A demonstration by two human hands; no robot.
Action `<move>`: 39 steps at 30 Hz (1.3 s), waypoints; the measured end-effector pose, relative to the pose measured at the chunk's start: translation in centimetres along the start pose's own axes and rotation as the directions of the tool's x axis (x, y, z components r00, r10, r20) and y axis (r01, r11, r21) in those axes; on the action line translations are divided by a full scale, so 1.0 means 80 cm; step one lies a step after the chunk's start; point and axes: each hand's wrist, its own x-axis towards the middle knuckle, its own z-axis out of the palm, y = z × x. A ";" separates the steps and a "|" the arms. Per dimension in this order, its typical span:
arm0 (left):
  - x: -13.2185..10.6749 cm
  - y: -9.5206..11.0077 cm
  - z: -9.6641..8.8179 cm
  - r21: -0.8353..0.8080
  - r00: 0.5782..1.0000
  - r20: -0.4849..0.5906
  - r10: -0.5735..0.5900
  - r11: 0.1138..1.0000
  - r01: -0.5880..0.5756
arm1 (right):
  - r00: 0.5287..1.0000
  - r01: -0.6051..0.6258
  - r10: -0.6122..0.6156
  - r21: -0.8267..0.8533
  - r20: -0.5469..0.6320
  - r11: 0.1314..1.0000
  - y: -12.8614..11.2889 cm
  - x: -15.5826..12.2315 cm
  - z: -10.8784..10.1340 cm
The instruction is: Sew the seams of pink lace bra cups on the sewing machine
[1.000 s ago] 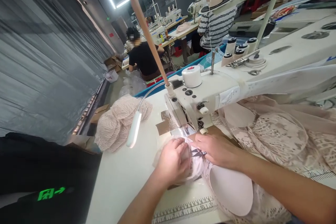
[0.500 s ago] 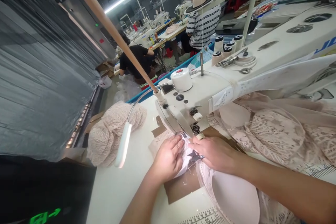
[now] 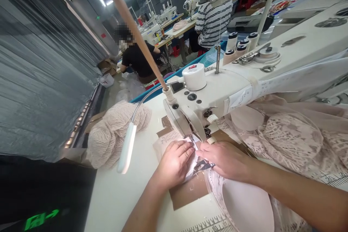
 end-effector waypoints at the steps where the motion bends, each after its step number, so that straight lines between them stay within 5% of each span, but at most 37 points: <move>1: 0.000 0.000 0.000 0.001 1.000 0.002 0.019 1.000 -0.019 | 1.000 -0.002 0.002 0.001 0.007 1.000 0.000 0.000 0.000; 21: -0.005 -0.006 0.008 -0.005 1.000 -0.022 -0.006 1.000 0.006 | 0.998 -0.017 0.013 -0.062 -0.069 0.998 0.001 -0.001 0.001; 32: -0.005 -0.010 0.012 0.021 0.996 -0.017 -0.090 0.996 0.091 | 0.992 -0.125 0.121 -0.134 -0.043 0.983 0.000 0.009 0.011; 39: -0.014 -0.014 0.013 0.001 0.987 -0.045 -0.153 0.988 0.153 | 0.977 -0.204 0.202 -0.022 -0.075 0.979 0.005 -0.002 -0.023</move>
